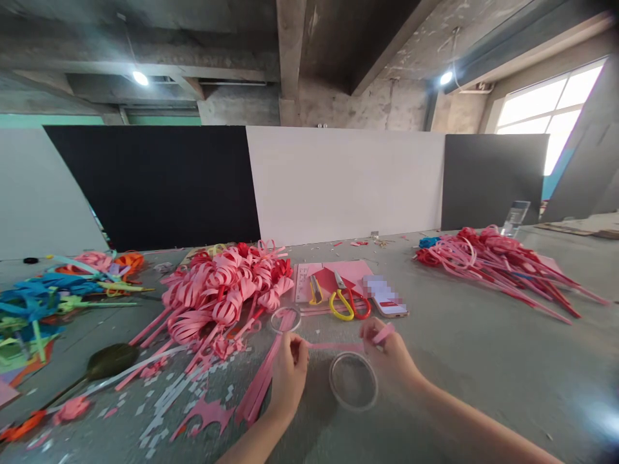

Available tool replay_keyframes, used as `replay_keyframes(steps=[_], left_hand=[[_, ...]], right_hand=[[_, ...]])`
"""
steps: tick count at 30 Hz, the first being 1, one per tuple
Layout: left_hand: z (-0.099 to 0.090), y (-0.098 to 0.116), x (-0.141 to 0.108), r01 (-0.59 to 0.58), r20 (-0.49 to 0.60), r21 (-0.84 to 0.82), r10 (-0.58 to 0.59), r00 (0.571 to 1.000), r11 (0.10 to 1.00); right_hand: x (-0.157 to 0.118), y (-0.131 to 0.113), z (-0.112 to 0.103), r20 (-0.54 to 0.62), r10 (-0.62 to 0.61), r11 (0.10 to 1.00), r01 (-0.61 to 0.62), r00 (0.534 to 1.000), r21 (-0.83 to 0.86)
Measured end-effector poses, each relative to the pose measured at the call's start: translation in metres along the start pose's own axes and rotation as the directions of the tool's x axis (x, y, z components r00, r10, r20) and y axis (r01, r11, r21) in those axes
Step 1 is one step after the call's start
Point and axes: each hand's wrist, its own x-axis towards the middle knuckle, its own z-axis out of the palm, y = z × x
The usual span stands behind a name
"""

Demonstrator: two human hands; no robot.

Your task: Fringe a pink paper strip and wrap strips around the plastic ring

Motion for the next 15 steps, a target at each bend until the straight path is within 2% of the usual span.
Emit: replay_keyframes(steps=[2,5,9,11,13,15], left_hand=[[0.001,-0.001,0.002,-0.025,0.005,0.026,0.025,1.0,0.999],[0.001,-0.004,0.004,-0.073,0.044,0.087,0.069,0.997,0.994],[0.002,-0.012,0.007,-0.09,0.082,0.135,0.079,0.993,0.987],[0.002,-0.015,0.008,-0.106,0.093,0.143,0.094,0.991,0.984],[0.002,-0.016,0.008,-0.147,0.11,0.161,0.13,0.985,0.976],[0.002,-0.017,0.008,-0.205,0.133,0.216,0.179,0.975,0.955]], right_hand=[[0.007,0.019,-0.005,0.052,0.139,0.982,-0.131,0.989,-0.137],[0.013,0.043,-0.011,0.026,0.206,0.955,-0.196,0.978,-0.224],[0.017,0.057,-0.02,-0.149,0.214,0.917,-0.252,0.965,-0.31],[0.02,0.056,-0.026,-0.173,0.165,0.916,-0.216,0.971,-0.339],[0.023,0.049,-0.031,-0.062,0.089,0.933,-0.105,0.994,-0.344],[0.024,0.04,-0.034,0.173,-0.007,0.95,0.061,0.985,-0.306]])
